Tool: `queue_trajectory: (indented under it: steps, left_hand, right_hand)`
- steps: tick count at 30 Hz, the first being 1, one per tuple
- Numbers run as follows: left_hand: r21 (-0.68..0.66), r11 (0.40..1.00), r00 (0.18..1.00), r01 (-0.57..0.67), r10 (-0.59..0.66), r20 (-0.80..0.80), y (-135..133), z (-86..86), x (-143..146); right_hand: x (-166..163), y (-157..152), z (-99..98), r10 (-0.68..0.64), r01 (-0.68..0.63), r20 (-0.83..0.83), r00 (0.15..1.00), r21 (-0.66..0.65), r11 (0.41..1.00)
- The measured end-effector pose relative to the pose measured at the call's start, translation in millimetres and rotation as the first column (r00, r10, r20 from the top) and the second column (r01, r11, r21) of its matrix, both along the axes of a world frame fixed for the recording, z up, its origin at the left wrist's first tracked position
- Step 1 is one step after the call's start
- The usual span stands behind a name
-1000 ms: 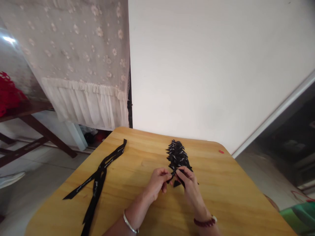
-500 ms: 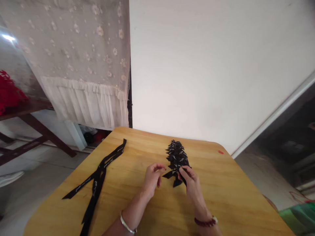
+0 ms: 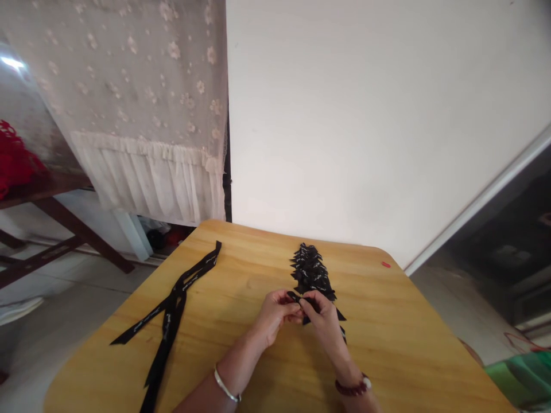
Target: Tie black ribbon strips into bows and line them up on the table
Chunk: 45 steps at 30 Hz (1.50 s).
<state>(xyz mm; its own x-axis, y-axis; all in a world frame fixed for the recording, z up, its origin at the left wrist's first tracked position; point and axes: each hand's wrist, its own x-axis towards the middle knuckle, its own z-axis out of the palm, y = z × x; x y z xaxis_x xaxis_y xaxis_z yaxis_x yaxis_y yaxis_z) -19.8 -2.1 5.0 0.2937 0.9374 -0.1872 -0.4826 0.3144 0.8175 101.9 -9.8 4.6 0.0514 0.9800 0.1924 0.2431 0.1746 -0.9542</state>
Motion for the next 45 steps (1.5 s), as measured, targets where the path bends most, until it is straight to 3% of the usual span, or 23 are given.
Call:
queue_trajectory:
  steps: [5, 10, 13, 19, 23, 28, 35, 40, 45]
  left_hand:
    - [0.017, 0.999, 0.998, -0.044, 0.045, -0.033, 1.8, -2.6, -0.1]
    - [-0.022, 0.995, 0.995, -0.098, 0.098, -0.028, 4.1, -1.8, -4.7]
    - [-0.047, 0.993, 0.994, -0.106, 0.106, 0.004, 4.7, 0.2, -6.5]
    - [-0.077, 0.989, 0.991, -0.124, 0.127, 0.032, 5.0, 1.2, -6.6]
    - [-0.102, 0.982, 0.986, -0.161, 0.164, 0.014, 5.4, 0.4, -6.4]
    - [-0.138, 0.971, 0.980, -0.196, 0.198, 0.001, 6.7, -1.1, -7.5]
    - [-0.219, 0.963, 0.980, -0.160, 0.181, 0.077, 6.8, -1.9, -8.1]
    - [-0.212, 0.964, 0.974, -0.161, 0.189, 0.122, 6.0, 1.3, -7.7]
    - [-0.150, 0.981, 0.989, -0.124, 0.134, 0.059, 4.9, -0.7, -4.8]
  right_hand:
    - [-2.0, -2.0, 3.0, 0.020, -0.024, -0.095, 0.995, -0.038, 0.999]
    - [-1.4, -4.3, 7.8, -0.070, 0.047, -0.179, 0.981, -0.130, 0.990]
    - [-1.0, -3.6, 8.7, -0.024, -0.009, -0.208, 0.978, -0.155, 0.988]
    - [0.0, 0.1, 3.0, 0.100, -0.111, -0.133, 0.986, -0.076, 0.991]
    - [0.8, 1.4, -1.4, 0.084, -0.088, -0.062, 0.995, -0.068, 0.994]
    - [-0.7, 0.2, -3.1, 0.060, -0.057, 0.150, 0.987, -0.022, 0.998]
    - [-5.6, -5.0, -3.8, 0.014, -0.026, 0.315, 0.949, 0.033, 0.999]
    - [-6.2, -6.3, 2.9, 0.144, -0.149, 0.178, 0.973, 0.015, 0.989]
    - [-2.2, -4.6, 6.0, 0.020, -0.019, 0.039, 0.999, -0.012, 1.000]
